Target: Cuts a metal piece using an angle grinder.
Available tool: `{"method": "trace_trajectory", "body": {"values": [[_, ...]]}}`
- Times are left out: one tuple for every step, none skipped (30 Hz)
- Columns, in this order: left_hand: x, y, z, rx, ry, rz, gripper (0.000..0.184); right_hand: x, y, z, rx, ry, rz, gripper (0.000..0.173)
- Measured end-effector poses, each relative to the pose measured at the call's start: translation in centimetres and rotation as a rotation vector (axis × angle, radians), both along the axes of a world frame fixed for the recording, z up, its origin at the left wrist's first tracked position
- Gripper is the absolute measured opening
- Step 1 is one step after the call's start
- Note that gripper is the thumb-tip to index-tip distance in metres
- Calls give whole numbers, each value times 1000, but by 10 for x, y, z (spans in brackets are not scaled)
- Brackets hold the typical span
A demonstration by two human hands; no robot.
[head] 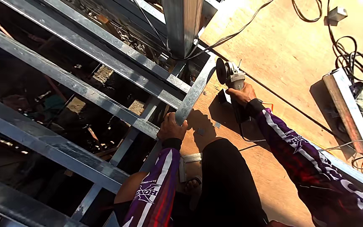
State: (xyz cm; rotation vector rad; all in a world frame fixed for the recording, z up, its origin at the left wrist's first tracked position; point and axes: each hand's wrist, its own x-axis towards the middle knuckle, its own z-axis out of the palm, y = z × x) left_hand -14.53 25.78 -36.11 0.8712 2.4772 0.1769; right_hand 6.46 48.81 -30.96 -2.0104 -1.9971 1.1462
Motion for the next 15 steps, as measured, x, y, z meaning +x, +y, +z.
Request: {"method": "trace_trajectory", "body": {"values": [[0, 0, 0, -1, -1, 2, 66, -1, 0, 1, -1, -7, -3, 64], [0, 1, 0, 0, 0, 3, 66, -1, 1, 1, -2, -12, -6, 64], [0, 1, 0, -3, 1, 2, 66, -1, 2, 1, -5, -14, -9, 64], [0, 1, 0, -7, 0, 2, 67, -2, 3, 1, -3, -12, -9, 64], [0, 0, 0, -7, -2, 3, 67, -2, 3, 0, 4, -9, -8, 64], [0, 0, 0, -4, -3, 4, 66, -3, 3, 0, 9, -5, -9, 63], [1, 0, 1, 0, -5, 6, 66, -4, 3, 1, 11, -3, -10, 62], [1, 0, 1, -1, -6, 8, 66, -5, 3, 2, 11, -6, -10, 62], [1, 0, 1, 2, -4, 7, 65, -6, 3, 4, 10, -12, -10, 62], [1, 0, 1, 7, -2, 8, 65, -7, 3, 5, 10, -16, -11, 62], [1, -1, 1, 9, -1, 6, 64, -8, 3, 5, 8, -20, -12, 62], [1, -1, 1, 9, 2, 4, 64, -8, 2, 6, 4, -25, -14, 62], [1, -1, 1, 6, 1, 4, 64, -9, 3, 5, 4, -28, -17, 62], [1, 0, 1, 3, -1, 8, 64, -9, 3, 5, 4, -28, -19, 62], [1, 0, 2, 1, -3, 12, 64, -9, 4, 4, 1, -28, -17, 62]]}}
